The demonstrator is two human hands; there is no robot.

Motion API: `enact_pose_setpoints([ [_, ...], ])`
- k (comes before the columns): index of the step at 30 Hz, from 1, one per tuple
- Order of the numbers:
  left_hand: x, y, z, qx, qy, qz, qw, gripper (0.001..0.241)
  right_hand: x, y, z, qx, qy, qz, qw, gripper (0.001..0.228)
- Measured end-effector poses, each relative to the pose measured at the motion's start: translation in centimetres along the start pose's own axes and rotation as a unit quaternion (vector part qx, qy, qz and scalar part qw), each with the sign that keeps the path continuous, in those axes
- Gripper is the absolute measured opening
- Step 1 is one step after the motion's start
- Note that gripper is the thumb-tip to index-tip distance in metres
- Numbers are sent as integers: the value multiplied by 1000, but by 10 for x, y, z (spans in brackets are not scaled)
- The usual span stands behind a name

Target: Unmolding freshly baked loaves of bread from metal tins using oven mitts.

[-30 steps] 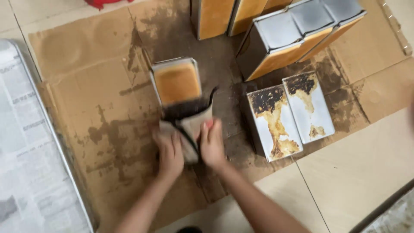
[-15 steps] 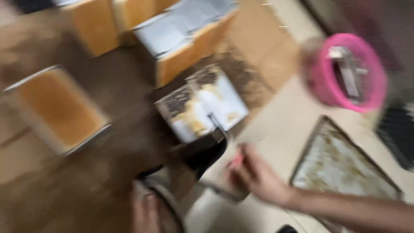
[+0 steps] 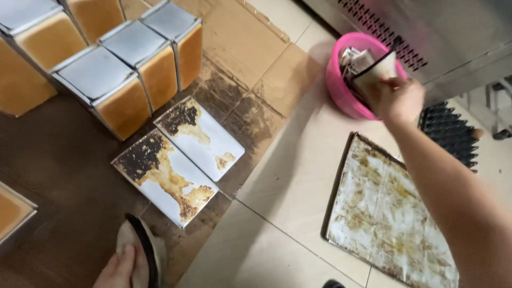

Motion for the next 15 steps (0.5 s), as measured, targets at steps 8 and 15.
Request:
enact_pose_setpoints([
  [8, 38, -3, 43, 92, 0, -4, 996, 58, -199, 153, -3, -189, -288, -108, 933, 21],
  [15, 91, -3, 80, 27, 63, 106, 992, 51, -336, 218, -22, -280, -386, -164, 863, 14],
])
Point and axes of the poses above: each hand's wrist, its own y-axis away from the middle knuckle, its own z-axis out of the palm, x = y × z, the point moved 4 cm from there along -y, towards the middle knuckle, and after that the axes turned 14 degrees about -x, right-handed, at the moved point
